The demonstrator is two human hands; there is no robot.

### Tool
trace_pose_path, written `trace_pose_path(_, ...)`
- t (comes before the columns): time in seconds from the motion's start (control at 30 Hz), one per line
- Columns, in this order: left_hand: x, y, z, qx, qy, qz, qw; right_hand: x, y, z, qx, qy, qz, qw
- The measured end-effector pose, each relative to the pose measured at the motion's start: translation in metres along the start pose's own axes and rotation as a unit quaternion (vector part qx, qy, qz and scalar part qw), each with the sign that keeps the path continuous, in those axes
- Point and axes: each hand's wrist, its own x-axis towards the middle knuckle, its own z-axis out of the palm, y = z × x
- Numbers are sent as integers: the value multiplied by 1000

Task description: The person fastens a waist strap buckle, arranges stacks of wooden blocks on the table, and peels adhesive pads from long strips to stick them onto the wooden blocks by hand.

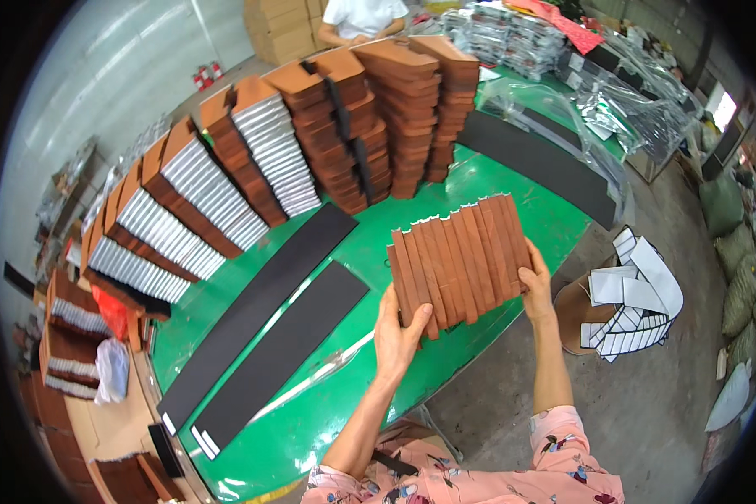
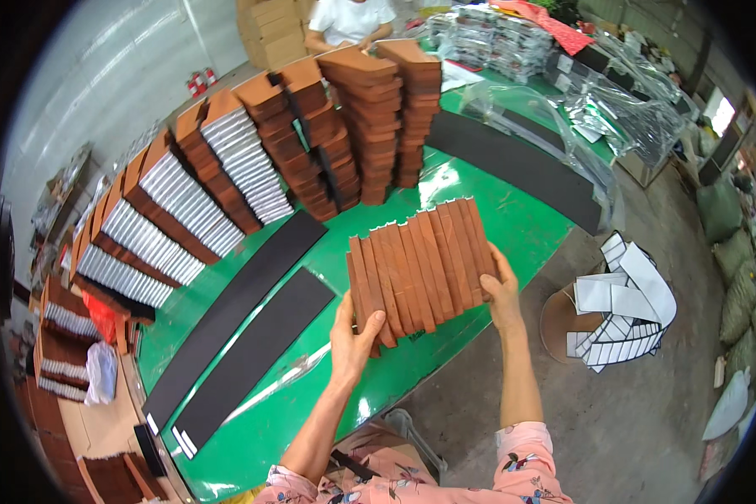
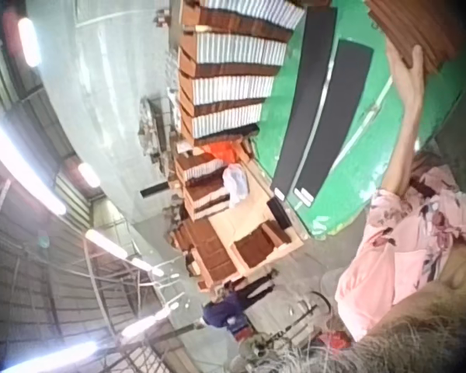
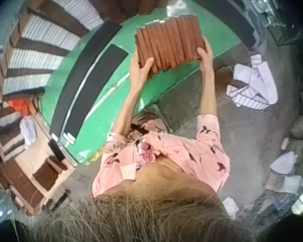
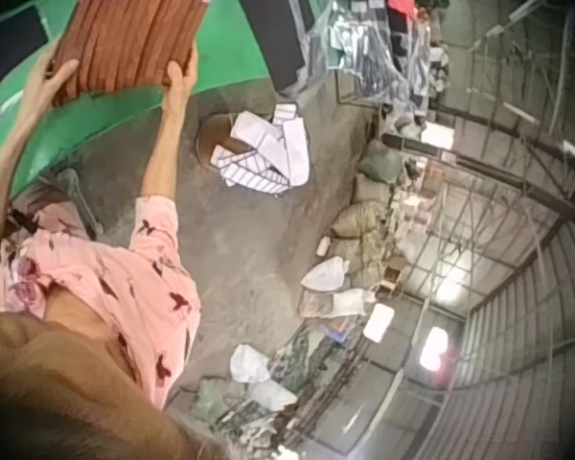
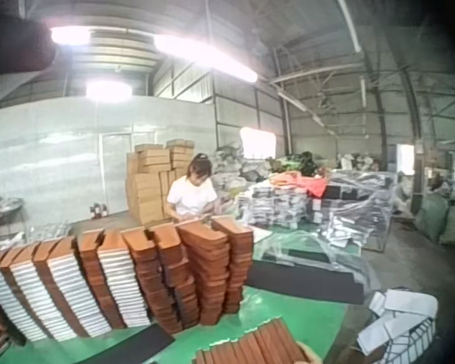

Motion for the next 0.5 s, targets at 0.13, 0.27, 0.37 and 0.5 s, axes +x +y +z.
trace_pose_path(0.13,26,0,7,160,-49,17,986,3,22,-15,1,20,10,1000)
trace_pose_path(0.27,34,-30,15,142,-72,-27,987,5,22,-19,-301,10,12,954)
trace_pose_path(0.37,39,-39,21,99,-32,-29,994,6,15,-14,-231,-6,31,973)
trace_pose_path(0.5,63,-33,27,13,-15,-90,996,16,15,-15,-177,39,50,982)
